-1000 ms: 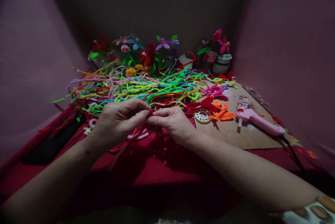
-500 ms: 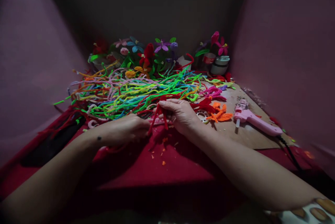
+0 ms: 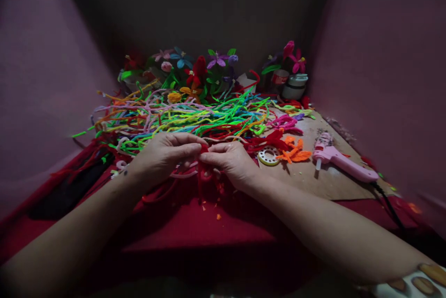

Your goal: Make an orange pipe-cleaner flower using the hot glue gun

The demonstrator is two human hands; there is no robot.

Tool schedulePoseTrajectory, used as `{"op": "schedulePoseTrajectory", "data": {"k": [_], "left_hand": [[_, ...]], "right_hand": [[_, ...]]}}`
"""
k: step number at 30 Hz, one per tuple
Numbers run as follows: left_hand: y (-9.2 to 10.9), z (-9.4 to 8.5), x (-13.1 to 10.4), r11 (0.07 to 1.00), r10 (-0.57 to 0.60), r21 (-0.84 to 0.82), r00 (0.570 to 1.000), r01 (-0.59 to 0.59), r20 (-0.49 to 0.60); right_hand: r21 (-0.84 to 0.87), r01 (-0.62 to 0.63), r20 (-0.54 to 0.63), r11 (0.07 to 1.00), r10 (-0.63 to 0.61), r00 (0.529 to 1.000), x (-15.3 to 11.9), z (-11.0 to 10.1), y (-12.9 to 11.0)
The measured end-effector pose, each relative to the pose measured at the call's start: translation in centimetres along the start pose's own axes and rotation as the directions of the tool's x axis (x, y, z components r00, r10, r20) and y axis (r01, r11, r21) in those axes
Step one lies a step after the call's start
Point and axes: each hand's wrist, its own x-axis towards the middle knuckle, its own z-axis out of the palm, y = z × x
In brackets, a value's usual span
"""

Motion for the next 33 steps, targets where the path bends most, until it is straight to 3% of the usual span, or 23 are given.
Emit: {"op": "schedulePoseTrajectory", "data": {"k": [5, 10, 15, 17, 19, 22, 25, 30, 33], "left_hand": [[0.3, 0.7, -0.2, 0.996, 0.019, 0.091, 0.999, -0.015, -0.048], [-0.4, 1.0, -0.4, 0.933, 0.196, 0.328, 0.973, -0.146, -0.124], [-1.2, 1.1, -0.3, 0.856, 0.312, 0.479, 0.933, -0.195, -0.177], [-1.0, 1.1, -0.2, 0.873, 0.307, 0.446, 0.931, -0.195, -0.195], [-0.7, 1.0, -0.2, 0.939, 0.216, 0.308, 0.958, -0.151, -0.188], [-0.6, 0.8, -0.1, 0.999, -0.003, -0.034, 1.0, 0.002, -0.027], [-1.2, 0.6, 0.1, 0.968, -0.103, -0.217, 0.988, 0.125, 0.111], [-1.7, 1.1, 0.2, 0.964, -0.101, -0.245, 0.995, 0.1, 0.008], [-1.3, 1.5, 0.1, 0.982, -0.1, -0.169, 0.991, 0.084, -0.085]], "right_hand": [[-0.065, -0.028, -0.014, 0.997, 0.028, 1.0, -0.3, 0.3, 0.0], [-0.055, -0.091, 0.053, 0.994, 0.094, 0.994, -0.6, 0.5, -0.3], [-0.076, -0.128, 0.107, 0.989, 0.136, 0.985, -0.6, 0.5, -0.1], [-0.063, -0.127, 0.114, 0.99, 0.134, 0.984, -0.6, 0.5, 0.0], [-0.059, -0.131, 0.106, 0.99, 0.136, 0.985, -0.6, 0.5, -0.1], [-0.055, -0.13, 0.106, 0.99, 0.135, 0.985, -0.6, 0.6, -0.3], [-0.065, -0.121, 0.103, 0.991, 0.127, 0.986, -0.6, 0.7, -0.3], [-0.056, -0.106, 0.105, 0.993, 0.111, 0.988, -0.6, 0.7, 0.0], [-0.117, -0.078, 0.025, 0.99, 0.081, 0.996, -0.6, 0.9, 0.0]]}}
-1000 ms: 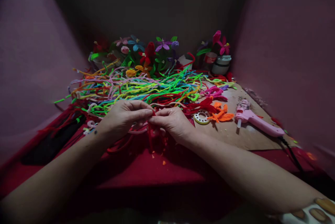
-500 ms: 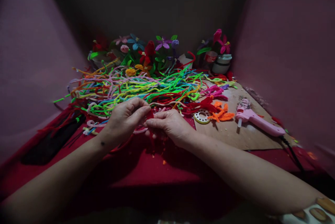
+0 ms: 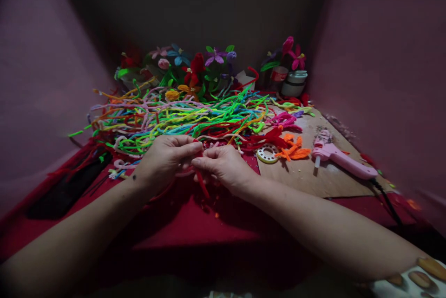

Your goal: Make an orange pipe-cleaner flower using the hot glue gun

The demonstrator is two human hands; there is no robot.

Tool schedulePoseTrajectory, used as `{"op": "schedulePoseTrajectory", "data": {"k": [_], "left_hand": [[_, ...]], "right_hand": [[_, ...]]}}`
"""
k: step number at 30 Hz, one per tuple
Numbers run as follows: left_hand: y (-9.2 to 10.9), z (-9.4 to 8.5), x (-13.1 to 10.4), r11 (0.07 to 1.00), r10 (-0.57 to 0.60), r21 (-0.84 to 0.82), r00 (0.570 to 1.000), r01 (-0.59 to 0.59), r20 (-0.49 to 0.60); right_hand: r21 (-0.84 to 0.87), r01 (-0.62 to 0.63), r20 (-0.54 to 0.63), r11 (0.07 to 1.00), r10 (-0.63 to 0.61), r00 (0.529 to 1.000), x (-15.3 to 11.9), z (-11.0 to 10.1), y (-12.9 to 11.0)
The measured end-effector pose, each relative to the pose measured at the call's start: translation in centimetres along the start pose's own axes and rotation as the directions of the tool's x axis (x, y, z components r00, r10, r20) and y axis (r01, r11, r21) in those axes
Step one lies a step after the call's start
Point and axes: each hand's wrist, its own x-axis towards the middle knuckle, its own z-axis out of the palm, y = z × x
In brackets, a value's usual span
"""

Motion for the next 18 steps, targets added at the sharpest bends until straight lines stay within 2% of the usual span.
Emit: {"op": "schedulePoseTrajectory", "data": {"k": [2, 6, 10, 12, 14, 18], "left_hand": [[0.16, 0.27, -0.13, 0.999, 0.028, 0.037, 0.998, -0.026, -0.048], [0.19, 0.68, -0.35, 0.997, 0.072, 0.032, 0.993, -0.07, -0.092], [0.21, 0.74, -0.36, 0.998, 0.061, 0.021, 0.994, -0.059, -0.086], [0.27, 0.58, -0.26, 0.999, 0.042, 0.015, 0.997, -0.041, -0.06], [0.31, 0.32, -0.12, 1.0, 0.029, -0.001, 0.999, -0.029, -0.029], [0.22, -0.11, 0.11, 0.995, -0.031, -0.091, 0.999, 0.033, 0.025]], "right_hand": [[-0.048, 0.019, -0.046, 0.999, -0.021, 0.999, -0.14, 0.17, -0.17], [-0.135, 0.046, -0.048, 0.99, -0.053, 0.997, -0.42, 0.43, -0.6], [-0.201, 0.033, -0.064, 0.979, -0.047, 0.997, -0.57, 0.44, -0.8], [-0.13, 0.027, -0.038, 0.991, -0.032, 0.999, -0.59, 0.4, -0.76], [0.016, 0.021, -0.004, 1.0, -0.021, 1.0, -0.51, 0.33, -0.59], [0.259, -0.01, 0.001, 0.966, 0.01, 1.0, -0.09, 0.15, 0.06]]}}
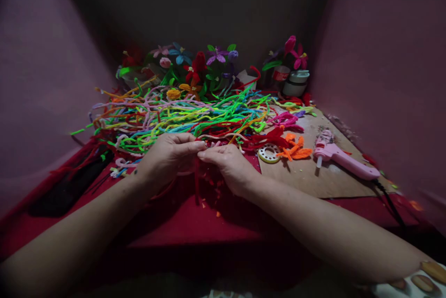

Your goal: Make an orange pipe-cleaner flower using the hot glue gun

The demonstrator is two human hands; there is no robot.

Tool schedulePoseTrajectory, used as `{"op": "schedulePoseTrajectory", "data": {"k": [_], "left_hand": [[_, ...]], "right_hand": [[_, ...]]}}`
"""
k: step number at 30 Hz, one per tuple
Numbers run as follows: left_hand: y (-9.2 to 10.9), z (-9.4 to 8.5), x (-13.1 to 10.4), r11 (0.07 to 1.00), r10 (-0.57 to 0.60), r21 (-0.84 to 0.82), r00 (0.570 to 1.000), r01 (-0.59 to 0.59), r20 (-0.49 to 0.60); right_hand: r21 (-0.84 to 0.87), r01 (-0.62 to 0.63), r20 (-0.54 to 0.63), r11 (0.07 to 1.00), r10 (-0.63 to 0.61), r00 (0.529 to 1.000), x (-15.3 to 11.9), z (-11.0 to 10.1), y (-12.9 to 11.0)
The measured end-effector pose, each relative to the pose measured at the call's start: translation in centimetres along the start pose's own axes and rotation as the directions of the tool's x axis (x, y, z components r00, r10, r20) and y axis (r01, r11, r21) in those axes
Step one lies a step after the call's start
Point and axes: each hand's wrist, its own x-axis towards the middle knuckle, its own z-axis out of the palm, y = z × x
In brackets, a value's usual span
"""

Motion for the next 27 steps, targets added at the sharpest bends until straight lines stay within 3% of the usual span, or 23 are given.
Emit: {"op": "schedulePoseTrajectory", "data": {"k": [7, 13, 17, 21, 27], "left_hand": [[-0.5, -0.1, 0.3, 0.998, -0.031, -0.045, 0.997, 0.034, 0.067], [-0.5, 0.2, 0.2, 0.995, -0.039, -0.089, 0.995, 0.047, 0.087], [-0.9, 0.1, 0.4, 0.993, -0.102, -0.036, 0.978, 0.11, 0.18], [-1.4, -0.1, 0.8, 0.989, -0.137, -0.027, 0.964, 0.147, 0.227], [-1.5, -0.2, 1.0, 0.989, -0.123, -0.06, 0.974, 0.137, 0.192]], "right_hand": [[0.048, -0.023, -0.023, 0.999, 0.024, 0.999, 0.5, -0.3, 0.5], [0.085, 0.057, -0.145, 0.995, -0.044, 0.988, 0.5, -0.1, -0.4], [0.106, 0.09, -0.211, 0.99, -0.066, 0.975, 0.7, -0.2, -0.6], [0.188, 0.063, -0.162, 0.98, -0.032, 0.986, 0.9, -0.4, -0.2], [0.258, 0.003, -0.09, 0.966, 0.021, 0.996, 1.1, -0.6, 0.0]]}}
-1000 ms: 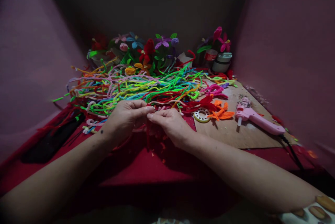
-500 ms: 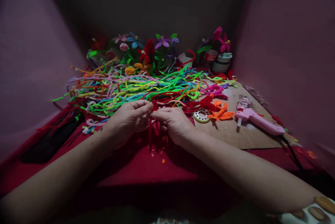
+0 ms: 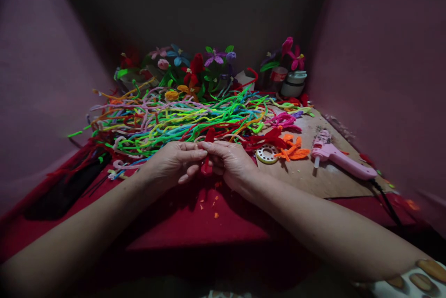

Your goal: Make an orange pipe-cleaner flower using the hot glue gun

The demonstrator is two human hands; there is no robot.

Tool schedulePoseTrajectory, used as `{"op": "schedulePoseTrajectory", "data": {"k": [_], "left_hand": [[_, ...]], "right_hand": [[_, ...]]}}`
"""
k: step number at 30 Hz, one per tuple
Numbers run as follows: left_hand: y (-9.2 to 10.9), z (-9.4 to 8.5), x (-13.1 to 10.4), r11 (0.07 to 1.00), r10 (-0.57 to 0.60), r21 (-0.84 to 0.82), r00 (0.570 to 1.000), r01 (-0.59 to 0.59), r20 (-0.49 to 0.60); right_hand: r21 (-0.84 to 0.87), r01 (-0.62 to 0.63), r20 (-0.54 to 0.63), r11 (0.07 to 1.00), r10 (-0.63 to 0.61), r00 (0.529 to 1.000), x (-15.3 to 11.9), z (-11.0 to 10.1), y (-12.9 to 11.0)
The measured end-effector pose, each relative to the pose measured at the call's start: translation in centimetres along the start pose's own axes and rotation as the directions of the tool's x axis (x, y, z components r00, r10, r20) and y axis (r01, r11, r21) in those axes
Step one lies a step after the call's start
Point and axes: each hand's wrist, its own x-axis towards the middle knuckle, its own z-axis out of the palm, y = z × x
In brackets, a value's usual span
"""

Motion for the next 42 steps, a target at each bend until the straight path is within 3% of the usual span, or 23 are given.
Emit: {"op": "schedulePoseTrajectory", "data": {"k": [6, 11, 20, 28, 34, 38, 42], "left_hand": [[-0.2, -0.2, 0.1, 0.997, -0.008, -0.073, 0.999, 0.012, 0.051], [0.2, -0.1, -0.2, 1.0, -0.021, -0.008, 0.999, 0.021, 0.028], [-0.1, -0.1, -0.1, 0.999, -0.029, 0.025, 1.0, 0.029, -0.009], [0.7, 0.2, -1.1, 0.963, -0.055, 0.267, 0.998, 0.046, 0.027], [1.5, 1.2, -1.6, 0.865, 0.054, 0.497, 0.998, -0.067, 0.04], [2.0, 1.1, -2.0, 0.821, 0.043, 0.562, 0.992, -0.101, 0.115], [2.6, 0.5, -2.2, 0.825, 0.045, 0.555, 0.991, -0.107, 0.125]], "right_hand": [[0.005, -0.027, 0.01, 1.0, 0.027, 1.0, 0.0, 0.0, 0.1], [-0.063, 0.106, 0.031, 0.992, -0.104, 0.994, -0.2, 0.2, -0.3], [-0.091, 0.118, -0.059, 0.989, -0.124, 0.991, -0.2, 0.2, -1.1], [-0.106, 0.126, -0.083, 0.986, -0.135, 0.987, -0.5, 0.3, -1.3], [-0.096, 0.125, -0.11, 0.988, -0.135, 0.985, -0.2, -0.1, -1.5], [-0.052, 0.103, -0.114, 0.993, -0.108, 0.988, 0.2, -0.5, -1.5], [-0.056, 0.156, -0.111, 0.986, -0.161, 0.981, 0.5, -0.8, -1.7]]}}
